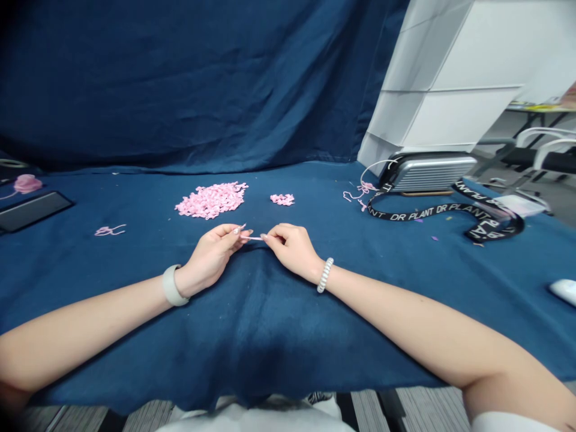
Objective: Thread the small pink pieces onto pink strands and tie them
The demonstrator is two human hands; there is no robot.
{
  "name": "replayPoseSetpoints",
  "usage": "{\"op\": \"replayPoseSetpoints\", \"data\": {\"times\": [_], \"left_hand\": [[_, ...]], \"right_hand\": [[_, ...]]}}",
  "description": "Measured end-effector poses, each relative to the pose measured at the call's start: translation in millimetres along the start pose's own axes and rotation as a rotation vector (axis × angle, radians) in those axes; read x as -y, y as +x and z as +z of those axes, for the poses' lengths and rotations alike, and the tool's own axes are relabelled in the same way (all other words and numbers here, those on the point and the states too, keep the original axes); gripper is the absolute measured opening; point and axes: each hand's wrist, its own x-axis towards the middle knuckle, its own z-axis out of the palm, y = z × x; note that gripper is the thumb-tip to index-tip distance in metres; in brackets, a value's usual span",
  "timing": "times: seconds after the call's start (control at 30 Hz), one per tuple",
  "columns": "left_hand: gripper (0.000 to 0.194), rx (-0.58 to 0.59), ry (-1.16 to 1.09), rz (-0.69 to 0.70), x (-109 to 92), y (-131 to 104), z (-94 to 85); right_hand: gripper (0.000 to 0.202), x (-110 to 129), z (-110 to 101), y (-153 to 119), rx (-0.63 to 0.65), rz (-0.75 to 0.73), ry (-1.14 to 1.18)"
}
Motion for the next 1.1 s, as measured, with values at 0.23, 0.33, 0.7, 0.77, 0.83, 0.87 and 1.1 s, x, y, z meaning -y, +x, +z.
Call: {"op": "replayPoseSetpoints", "data": {"times": [0.23,0.33,0.7,0.77,0.83,0.87,1.1], "left_hand": [[0.026,-0.022,-0.011,0.024,3.2,0.7,-0.3],[0.028,-0.042,-0.036,0.037,2.6,0.7,0.0],[0.028,-0.078,-0.088,0.022,-0.6,-0.8,1.3],[0.028,-0.082,-0.086,0.016,-0.3,-1.0,1.4],[0.028,-0.085,-0.091,0.01,-0.5,-1.5,1.3],[0.028,-0.085,-0.095,0.008,-0.8,-1.8,1.2],[0.027,-0.079,-0.082,0.017,-1.9,-3.7,-0.1]], "right_hand": [[0.061,2.3,0.6,-1.9,0.027,0.011,-0.039],[0.06,1.4,2.0,-1.3,0.03,-0.031,-0.021],[0.058,0.0,2.1,-0.2,0.075,-0.031,-0.031],[0.059,-0.2,2.0,0.2,0.068,-0.032,-0.023],[0.06,-0.5,1.8,0.6,0.066,-0.022,-0.018],[0.06,-0.6,1.6,0.8,0.066,-0.012,-0.017],[0.069,-0.7,-0.6,3.0,0.051,0.093,0.011]]}}
